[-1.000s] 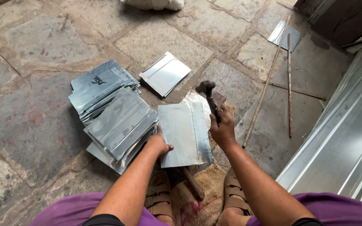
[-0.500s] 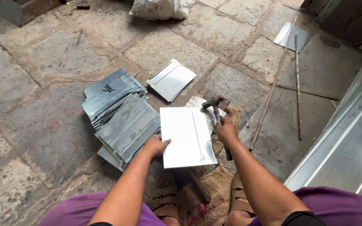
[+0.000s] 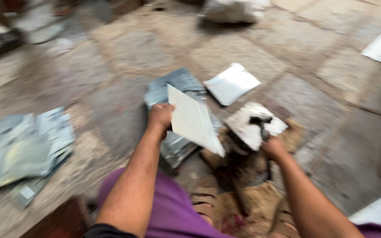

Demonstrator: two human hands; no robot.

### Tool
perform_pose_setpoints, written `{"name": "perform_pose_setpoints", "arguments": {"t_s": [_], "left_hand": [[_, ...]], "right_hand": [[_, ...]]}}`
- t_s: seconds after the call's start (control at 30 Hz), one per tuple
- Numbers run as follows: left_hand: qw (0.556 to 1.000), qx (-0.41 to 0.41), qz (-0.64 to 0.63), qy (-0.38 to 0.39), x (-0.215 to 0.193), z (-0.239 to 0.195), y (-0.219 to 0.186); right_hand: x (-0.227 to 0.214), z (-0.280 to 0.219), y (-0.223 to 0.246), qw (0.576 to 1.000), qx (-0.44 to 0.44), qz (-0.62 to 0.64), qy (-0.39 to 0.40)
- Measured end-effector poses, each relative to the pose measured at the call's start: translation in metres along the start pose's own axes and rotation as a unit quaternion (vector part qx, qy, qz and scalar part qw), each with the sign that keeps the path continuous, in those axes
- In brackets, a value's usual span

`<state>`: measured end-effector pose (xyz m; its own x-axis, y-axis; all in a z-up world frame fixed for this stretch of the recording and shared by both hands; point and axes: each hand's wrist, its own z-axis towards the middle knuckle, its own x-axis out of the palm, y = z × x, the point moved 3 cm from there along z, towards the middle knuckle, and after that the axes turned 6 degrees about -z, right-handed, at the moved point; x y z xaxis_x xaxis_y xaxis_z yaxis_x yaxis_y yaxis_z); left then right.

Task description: The person hammers a metal sheet on a small block by hand. They pick up a new sheet from a stack and use a hammer to flatten or shape it against the block.

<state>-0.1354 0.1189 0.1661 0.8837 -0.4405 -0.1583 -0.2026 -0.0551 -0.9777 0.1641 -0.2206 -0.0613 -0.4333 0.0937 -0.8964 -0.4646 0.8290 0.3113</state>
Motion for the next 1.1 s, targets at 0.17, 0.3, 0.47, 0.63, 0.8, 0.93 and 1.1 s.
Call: {"name": "perform_pose_setpoints", "arguments": {"t_s": [0.17,0.3,0.47,0.63,0.8,0.93,1.1], "left_hand": [[0.885,0.166,-0.136,-0.413,-0.113,0.003,-0.007],[0.876,0.079,-0.337,-0.336,-0.103,-0.002,-0.004],[0.92,0.097,-0.244,-0.291,-0.058,-0.001,0.002],[0.955,0.032,-0.239,-0.175,-0.012,0.006,0.008],[0.998,-0.05,-0.02,0.016,0.034,0.027,0.036],[0.918,0.05,0.365,0.146,0.068,0.051,0.075],[0.849,-0.077,0.489,0.183,0.071,0.038,0.116]], "right_hand": [[-0.013,-0.01,0.0,0.999,-0.011,0.04,-0.034],[-0.015,-0.021,-0.003,0.996,-0.002,0.088,-0.025],[-0.016,-0.027,-0.007,0.998,0.023,0.065,-0.008],[-0.014,-0.03,-0.013,0.999,0.007,0.041,-0.032],[-0.01,-0.031,-0.019,0.994,-0.027,0.085,-0.066],[-0.017,-0.038,-0.019,0.989,-0.023,0.122,-0.078],[-0.046,-0.059,0.001,0.976,0.061,0.186,-0.095]]}}
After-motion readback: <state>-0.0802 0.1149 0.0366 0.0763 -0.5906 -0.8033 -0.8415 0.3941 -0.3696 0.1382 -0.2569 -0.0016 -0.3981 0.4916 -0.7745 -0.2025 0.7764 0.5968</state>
